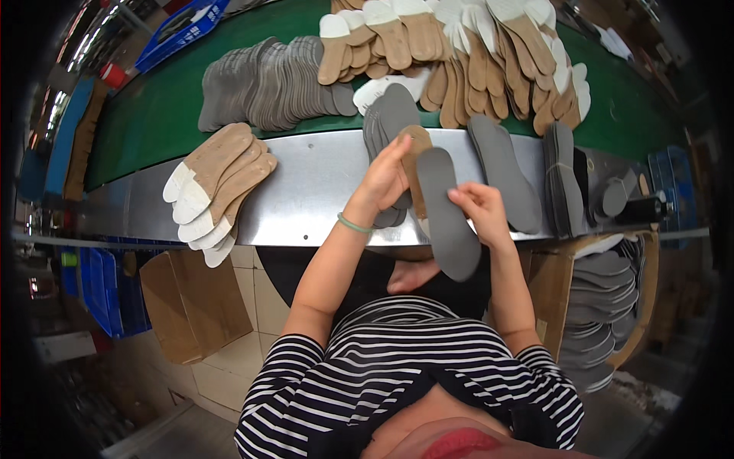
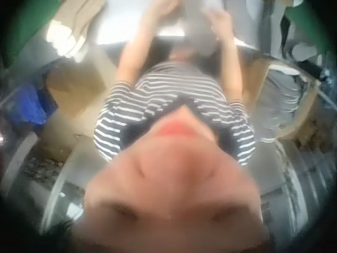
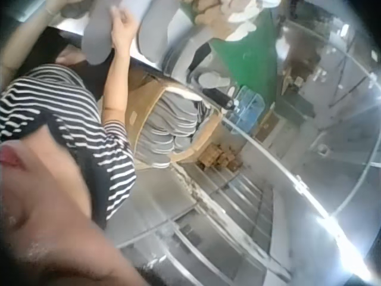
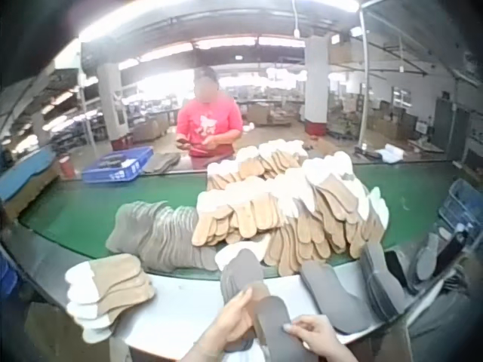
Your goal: The worker is sorting and stacking shoe insole components at a manufacturing assembly line.
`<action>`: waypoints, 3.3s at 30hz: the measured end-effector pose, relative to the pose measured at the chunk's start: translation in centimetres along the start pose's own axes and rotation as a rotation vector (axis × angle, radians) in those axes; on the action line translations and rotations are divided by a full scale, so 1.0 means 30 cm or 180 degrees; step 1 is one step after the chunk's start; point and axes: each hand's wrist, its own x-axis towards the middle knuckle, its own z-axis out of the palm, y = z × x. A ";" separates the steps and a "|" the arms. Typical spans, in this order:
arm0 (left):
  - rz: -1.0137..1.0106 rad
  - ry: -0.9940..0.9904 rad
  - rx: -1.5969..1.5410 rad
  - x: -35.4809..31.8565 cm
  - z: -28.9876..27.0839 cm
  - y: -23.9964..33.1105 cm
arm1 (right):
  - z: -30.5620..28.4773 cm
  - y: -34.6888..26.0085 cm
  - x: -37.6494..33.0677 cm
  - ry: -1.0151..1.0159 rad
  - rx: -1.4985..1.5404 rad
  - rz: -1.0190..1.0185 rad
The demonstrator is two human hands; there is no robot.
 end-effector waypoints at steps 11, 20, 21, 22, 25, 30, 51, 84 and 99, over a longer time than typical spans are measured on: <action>-0.0231 -0.0329 -0.0118 -0.059 0.049 -0.021 | 0.068 0.063 0.048 0.0045 0.0348 -0.0093; -0.0223 -0.0323 -0.0154 -0.067 0.068 -0.012 | 0.061 0.068 0.061 0.0061 0.0609 -0.0019; -0.0218 -0.0336 -0.0133 -0.067 0.070 -0.010 | 0.060 0.066 0.062 0.0049 0.0632 -0.0004; -0.0214 -0.0349 -0.0112 -0.067 0.071 -0.010 | 0.060 0.064 0.062 0.0040 0.0654 0.0012; -0.0200 -0.0341 -0.0101 -0.067 0.073 -0.012 | 0.059 0.063 0.063 0.0045 0.0685 0.0002; -0.0196 -0.0366 -0.0040 -0.067 0.071 -0.020 | 0.056 0.061 0.060 0.0031 0.0687 -0.0027; -0.0134 0.0051 -0.0228 -0.059 0.007 0.006 | 0.003 0.105 -0.031 0.0013 0.0184 0.0248; -0.1206 -0.1403 0.2554 -0.117 0.109 0.112 | -0.048 -0.090 -0.064 -0.0783 -0.2189 -0.0633; -0.0014 -0.0188 0.2277 -0.147 0.137 -0.101 | -0.517 -0.106 -0.126 0.1299 -0.0942 -0.1200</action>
